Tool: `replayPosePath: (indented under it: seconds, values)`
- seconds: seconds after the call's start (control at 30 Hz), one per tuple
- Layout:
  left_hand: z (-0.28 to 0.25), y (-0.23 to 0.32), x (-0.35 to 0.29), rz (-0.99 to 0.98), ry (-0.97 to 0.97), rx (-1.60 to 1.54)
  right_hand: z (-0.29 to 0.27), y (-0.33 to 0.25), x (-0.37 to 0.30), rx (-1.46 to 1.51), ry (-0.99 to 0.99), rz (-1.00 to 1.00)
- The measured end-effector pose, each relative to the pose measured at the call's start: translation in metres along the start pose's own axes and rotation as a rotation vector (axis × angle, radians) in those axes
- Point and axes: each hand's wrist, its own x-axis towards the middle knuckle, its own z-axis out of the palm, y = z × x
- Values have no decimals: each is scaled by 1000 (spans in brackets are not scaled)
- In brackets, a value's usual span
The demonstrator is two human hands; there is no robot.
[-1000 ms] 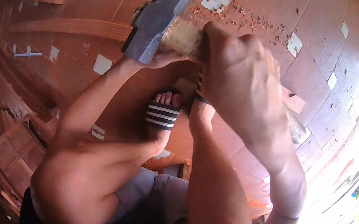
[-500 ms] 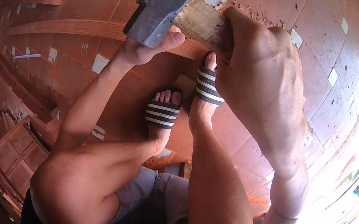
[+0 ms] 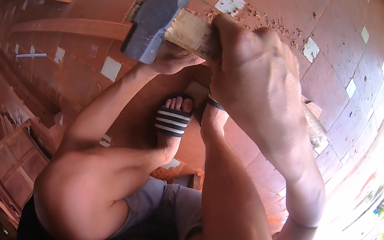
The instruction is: The person sits on a tiled floor and uses a chisel and hammer to carve a notch into a long wooden plank. They repeatedly strike the chisel to remove wood chips, occasionally repositioning the plank to continue the work.
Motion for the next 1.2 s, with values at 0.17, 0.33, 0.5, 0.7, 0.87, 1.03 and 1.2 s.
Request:
replayPosePath:
  seconds: [0.17, 0.33, 0.5, 0.7, 0.87, 1.03, 1.2]
  values:
    - [3, -3, -5, -232, -94, -48, 12, 12, 0, -9, -122, 65]
    - [-4, 0, 13, -184, -75, -45, -2, 15, -3, -76, -13, 23]
    - [-1, -7, 13, -95, -44, -62, -12, 7, 0, -39, 23, 44]
    - [8, -11, 10, -115, -37, -190, 8, 21, -1, -46, -80, 37]
    - [4, -17, 16, -8, 10, 31, -1, 18, -1, -23, -73, 34]
    - [13, -22, 16, -116, 0, -77, 1, 15, -2, -94, -21, 39]
    - [15, -21, 20, -59, 2, 31, 6, 24, 0, -51, -116, 105]
